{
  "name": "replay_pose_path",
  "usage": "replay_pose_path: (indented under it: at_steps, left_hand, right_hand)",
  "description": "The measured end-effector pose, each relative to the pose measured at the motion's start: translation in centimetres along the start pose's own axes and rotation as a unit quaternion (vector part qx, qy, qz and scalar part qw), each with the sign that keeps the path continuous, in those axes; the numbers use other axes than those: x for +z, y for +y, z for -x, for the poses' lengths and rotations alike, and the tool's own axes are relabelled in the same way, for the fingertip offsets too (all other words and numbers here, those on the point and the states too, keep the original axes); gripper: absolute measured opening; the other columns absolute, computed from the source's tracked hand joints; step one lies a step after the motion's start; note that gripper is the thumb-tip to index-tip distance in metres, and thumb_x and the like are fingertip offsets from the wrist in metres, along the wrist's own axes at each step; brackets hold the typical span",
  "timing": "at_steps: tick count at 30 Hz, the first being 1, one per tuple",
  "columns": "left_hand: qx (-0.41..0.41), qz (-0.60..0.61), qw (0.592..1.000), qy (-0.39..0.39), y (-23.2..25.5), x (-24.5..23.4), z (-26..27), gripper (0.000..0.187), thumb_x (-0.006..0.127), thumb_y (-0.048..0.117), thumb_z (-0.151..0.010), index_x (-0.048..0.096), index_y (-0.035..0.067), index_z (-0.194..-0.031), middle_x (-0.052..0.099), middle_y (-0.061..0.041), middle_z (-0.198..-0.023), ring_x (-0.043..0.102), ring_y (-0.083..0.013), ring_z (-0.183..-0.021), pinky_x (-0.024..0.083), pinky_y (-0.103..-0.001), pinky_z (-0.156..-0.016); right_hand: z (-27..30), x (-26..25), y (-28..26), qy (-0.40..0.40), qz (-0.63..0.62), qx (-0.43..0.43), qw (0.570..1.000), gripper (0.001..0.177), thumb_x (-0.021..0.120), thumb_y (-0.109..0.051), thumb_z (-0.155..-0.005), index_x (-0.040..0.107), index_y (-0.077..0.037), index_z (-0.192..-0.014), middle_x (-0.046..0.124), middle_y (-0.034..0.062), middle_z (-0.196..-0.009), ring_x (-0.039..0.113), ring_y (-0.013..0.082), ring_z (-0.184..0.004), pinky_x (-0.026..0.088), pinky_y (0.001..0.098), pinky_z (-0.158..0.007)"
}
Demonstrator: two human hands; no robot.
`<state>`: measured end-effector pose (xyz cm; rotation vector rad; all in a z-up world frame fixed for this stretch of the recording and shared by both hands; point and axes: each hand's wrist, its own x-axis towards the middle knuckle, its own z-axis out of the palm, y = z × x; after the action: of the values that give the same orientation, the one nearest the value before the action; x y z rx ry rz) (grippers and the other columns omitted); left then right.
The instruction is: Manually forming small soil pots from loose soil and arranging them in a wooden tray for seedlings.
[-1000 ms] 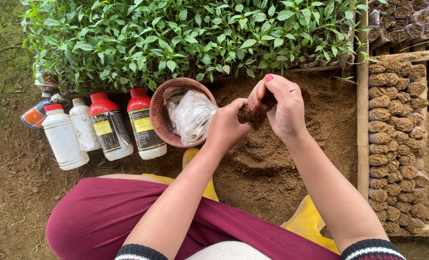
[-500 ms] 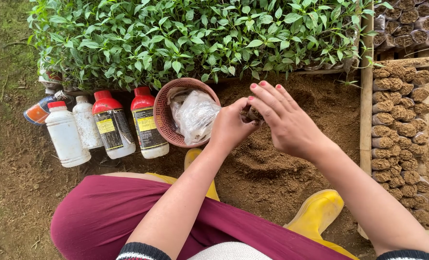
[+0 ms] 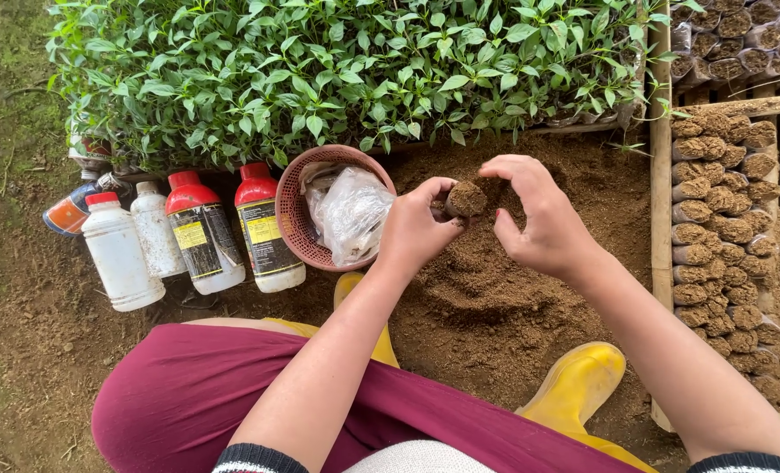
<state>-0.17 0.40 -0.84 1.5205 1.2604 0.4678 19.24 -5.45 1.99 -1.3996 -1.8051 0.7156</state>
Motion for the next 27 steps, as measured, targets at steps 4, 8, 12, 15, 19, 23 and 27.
replay_pose_path:
  at_steps: [4,8,12,15,19,23,27]
  left_hand:
    - [-0.005,-0.006,1.000,0.006,-0.3,0.1,-0.2,0.042,0.085,0.014,-0.069,0.073,0.017,-0.109,0.078,-0.001,-0.091,0.078,-0.0150,-0.077,0.060,-0.027,-0.074]
    - [-0.001,-0.003,1.000,0.011,-0.3,0.2,0.0,0.041,0.086,0.015,-0.070,0.073,0.019,-0.109,0.078,0.000,-0.091,0.078,-0.0146,-0.077,0.061,-0.027,-0.073]
    - [-0.006,-0.014,1.000,0.007,0.0,-0.2,0.2,0.040,0.084,0.015,-0.071,0.073,0.020,-0.109,0.078,0.000,-0.093,0.078,-0.0170,-0.082,0.060,-0.028,-0.076]
    - [-0.010,-0.010,1.000,0.005,0.2,-0.2,0.3,0.040,0.084,0.015,-0.070,0.073,0.020,-0.108,0.079,0.000,-0.094,0.079,-0.0171,-0.083,0.060,-0.028,-0.077]
    - [-0.009,-0.027,1.000,0.002,0.2,-0.2,0.2,0.043,0.082,0.013,-0.070,0.072,0.019,-0.111,0.079,-0.002,-0.096,0.079,-0.0189,-0.084,0.061,-0.031,-0.079]
    - [-0.003,-0.027,1.000,0.000,0.5,-0.1,0.1,0.041,0.083,0.013,-0.072,0.073,0.017,-0.111,0.079,-0.003,-0.096,0.079,-0.0203,-0.084,0.060,-0.031,-0.080]
    - [0.008,-0.056,0.998,0.000,-0.7,0.7,-0.3,0.040,0.084,0.018,-0.069,0.073,0.021,-0.108,0.078,-0.001,-0.093,0.078,-0.0221,-0.089,0.059,-0.034,-0.081]
  right_hand:
    - [0.5,0.3,0.5,0.019,0.031,0.029,0.999,0.046,0.062,0.004,-0.081,0.061,-0.004,-0.126,0.060,0.0116,-0.122,0.060,0.0326,-0.119,0.047,0.0453,-0.106]
    - [1.9,1.5,1.7,0.022,0.078,0.099,0.992,0.022,0.075,-0.020,-0.088,0.066,-0.013,-0.107,0.062,0.0013,-0.104,0.065,0.0222,-0.100,0.053,0.0400,-0.092]
    - [1.8,1.5,0.7,0.005,0.049,0.155,0.987,0.018,0.079,-0.027,-0.088,0.070,-0.012,-0.090,0.067,0.0030,-0.082,0.067,0.0208,-0.081,0.054,0.0373,-0.077]
    - [1.3,1.1,0.1,0.005,0.000,0.171,0.985,0.010,0.075,-0.019,-0.091,0.072,-0.013,-0.085,0.068,0.0023,-0.073,0.066,0.0168,-0.071,0.053,0.0324,-0.070]
    - [0.8,-0.5,0.7,-0.065,0.181,0.151,0.970,0.014,0.064,-0.012,-0.096,0.074,-0.016,-0.104,0.074,0.0015,-0.090,0.070,0.0178,-0.088,0.052,0.0331,-0.082]
    - [-0.4,-1.0,-2.8,-0.097,0.239,0.097,0.961,0.060,0.058,0.006,-0.086,0.048,0.004,-0.145,0.054,0.0278,-0.144,0.049,0.0392,-0.137,0.039,0.0499,-0.112]
    - [0.8,1.6,-0.2,-0.124,0.249,0.024,0.960,0.090,0.045,0.016,-0.076,0.020,0.000,-0.161,0.017,0.0231,-0.169,0.010,0.0342,-0.156,0.001,0.0488,-0.124]
